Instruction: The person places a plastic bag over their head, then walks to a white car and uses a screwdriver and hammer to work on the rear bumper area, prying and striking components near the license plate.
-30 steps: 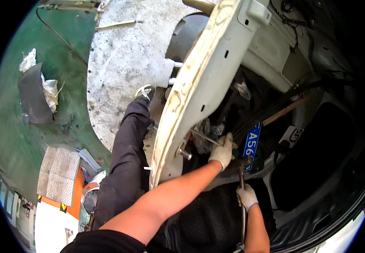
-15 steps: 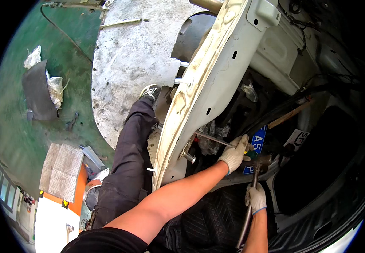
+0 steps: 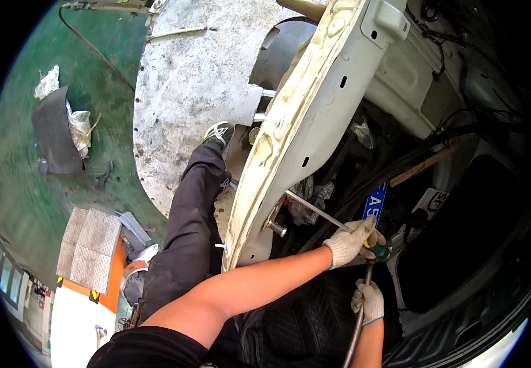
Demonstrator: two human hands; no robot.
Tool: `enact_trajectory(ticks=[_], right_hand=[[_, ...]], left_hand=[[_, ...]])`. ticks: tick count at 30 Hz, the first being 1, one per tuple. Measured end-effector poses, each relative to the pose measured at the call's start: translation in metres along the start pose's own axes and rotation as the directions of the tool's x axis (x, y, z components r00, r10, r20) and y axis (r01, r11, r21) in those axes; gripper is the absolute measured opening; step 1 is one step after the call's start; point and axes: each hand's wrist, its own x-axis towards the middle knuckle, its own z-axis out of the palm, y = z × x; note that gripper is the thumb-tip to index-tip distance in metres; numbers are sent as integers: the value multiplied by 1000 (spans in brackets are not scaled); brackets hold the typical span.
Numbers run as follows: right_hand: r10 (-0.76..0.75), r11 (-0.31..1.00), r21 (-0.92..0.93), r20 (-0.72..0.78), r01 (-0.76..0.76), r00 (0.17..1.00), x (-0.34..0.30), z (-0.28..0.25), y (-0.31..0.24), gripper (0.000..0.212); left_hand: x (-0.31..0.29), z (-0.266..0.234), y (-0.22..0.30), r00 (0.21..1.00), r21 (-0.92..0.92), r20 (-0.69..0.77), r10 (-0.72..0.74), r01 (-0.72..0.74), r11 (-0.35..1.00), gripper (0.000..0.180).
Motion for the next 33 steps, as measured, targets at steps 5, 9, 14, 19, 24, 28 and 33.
enact_trajectory(ticks=[5,9,14,19,24,28,33], right_hand=[[-94,994,-60,-8,93,996,-38,24,6,19],[-164,972,-194,-135,136,977,-69,35,5,23],[-208,970,-154,-137,186,969,-96,31,0,22],[-146,989,-67,-216,134,965,-91,4,-2,14],[-271,853,-501,-187,145,944,-120,20,-10,10],[-249,927,-326,-170,184,954,-108,-18,-1,11],[-131,988,-113,-227,107,965,-105,-17,6,9]], left_hand=[[-12,4,21,999,8,-43,-29,29,1000,69],[-12,11,7,999,-22,-41,-32,32,999,70],[-17,33,18,1000,-156,-12,2,-4,988,67],[-27,23,14,994,-113,-55,-91,84,990,68],[-35,29,15,994,-114,-66,-83,75,991,67],[-30,34,20,992,-132,-110,-60,45,990,65],[-36,33,17,984,-108,-121,-129,116,987,64]])
